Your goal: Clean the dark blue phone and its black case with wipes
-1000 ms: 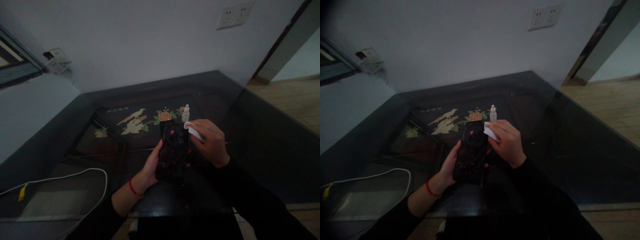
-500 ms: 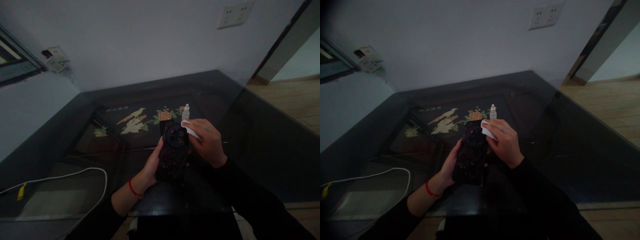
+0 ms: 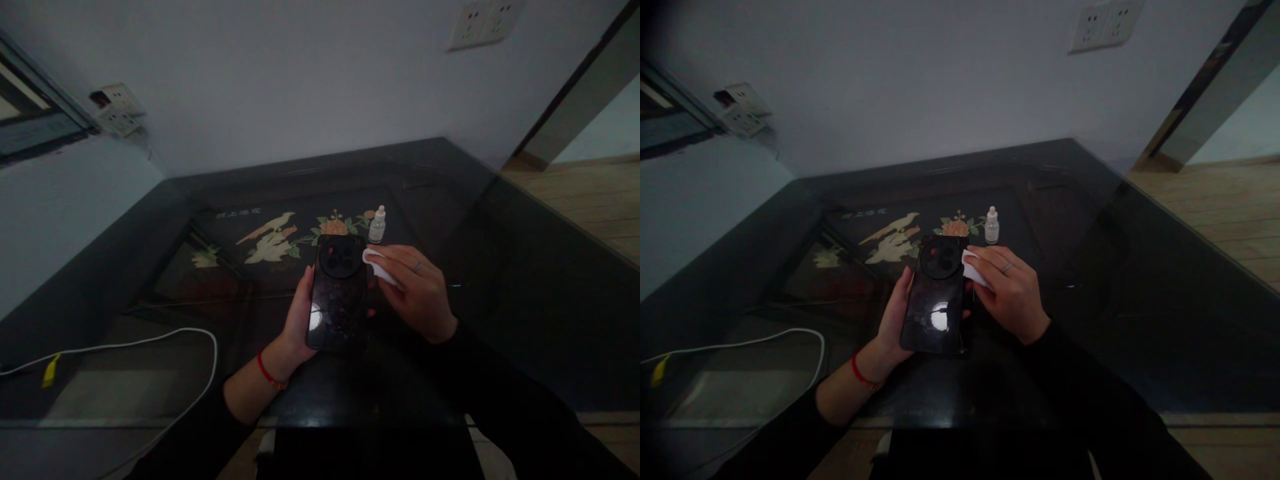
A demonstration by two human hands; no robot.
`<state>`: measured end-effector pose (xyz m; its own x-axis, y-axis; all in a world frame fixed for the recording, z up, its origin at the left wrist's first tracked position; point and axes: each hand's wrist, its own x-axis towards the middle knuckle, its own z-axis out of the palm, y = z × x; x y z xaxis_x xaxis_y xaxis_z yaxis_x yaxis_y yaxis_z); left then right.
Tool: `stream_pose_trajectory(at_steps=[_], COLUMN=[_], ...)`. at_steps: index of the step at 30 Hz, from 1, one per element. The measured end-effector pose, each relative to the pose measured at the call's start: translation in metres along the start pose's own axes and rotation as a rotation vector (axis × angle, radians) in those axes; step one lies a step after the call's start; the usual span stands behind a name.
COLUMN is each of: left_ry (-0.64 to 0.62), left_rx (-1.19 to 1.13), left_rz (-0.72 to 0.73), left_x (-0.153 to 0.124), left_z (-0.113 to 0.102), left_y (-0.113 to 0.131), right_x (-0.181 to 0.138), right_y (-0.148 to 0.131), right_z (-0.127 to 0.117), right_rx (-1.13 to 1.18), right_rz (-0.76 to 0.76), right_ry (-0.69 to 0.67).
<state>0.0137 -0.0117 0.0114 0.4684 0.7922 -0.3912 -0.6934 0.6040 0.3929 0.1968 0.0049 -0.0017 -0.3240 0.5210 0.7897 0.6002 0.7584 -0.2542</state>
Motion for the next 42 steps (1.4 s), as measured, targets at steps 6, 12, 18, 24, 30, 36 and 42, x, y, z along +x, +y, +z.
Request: stream_pose_trajectory(at_steps=[6,12,18,24,30,36,42], left_ry=[0.094,0.142,0.089,0.043,-0.007,0.015,0.042], left_rx=[-0.014,-0.024,-0.016,0.009,0.038,0.063,0.082], left_rz=[0.109,0.103,0.117,0.076,0.059,-0.043,-0.068], left_x=[0.003,0.003,0.005,0.008,0.013,0.01,0.007], left_z=[-0.001,0.001,-0.002,-0.01,-0.017,-0.02,-0.014], left_y=[0.001,0.001,0.0,-0.004,-0.014,-0.019,-0.013], right_x=[-0.004,-0.003,-0.004,-0.007,-0.006,-0.004,-0.006], right_y=[-0.007,-0.007,-0.01,-0.015,-0.023,-0.02,-0.03], right_z=[0.003,0.003,0.005,0.009,0.015,0.018,0.019], right_rx=[0.073,0.008,0.042,0.114,0.127,0.117,0.218], right_rz=[-0.107,-0.045,-0.096,-0.108,-0.149,-0.138,-0.268], right_ry=[-0.067,-0.043,-0.059,-0.076,-0.075,-0.074,-0.135])
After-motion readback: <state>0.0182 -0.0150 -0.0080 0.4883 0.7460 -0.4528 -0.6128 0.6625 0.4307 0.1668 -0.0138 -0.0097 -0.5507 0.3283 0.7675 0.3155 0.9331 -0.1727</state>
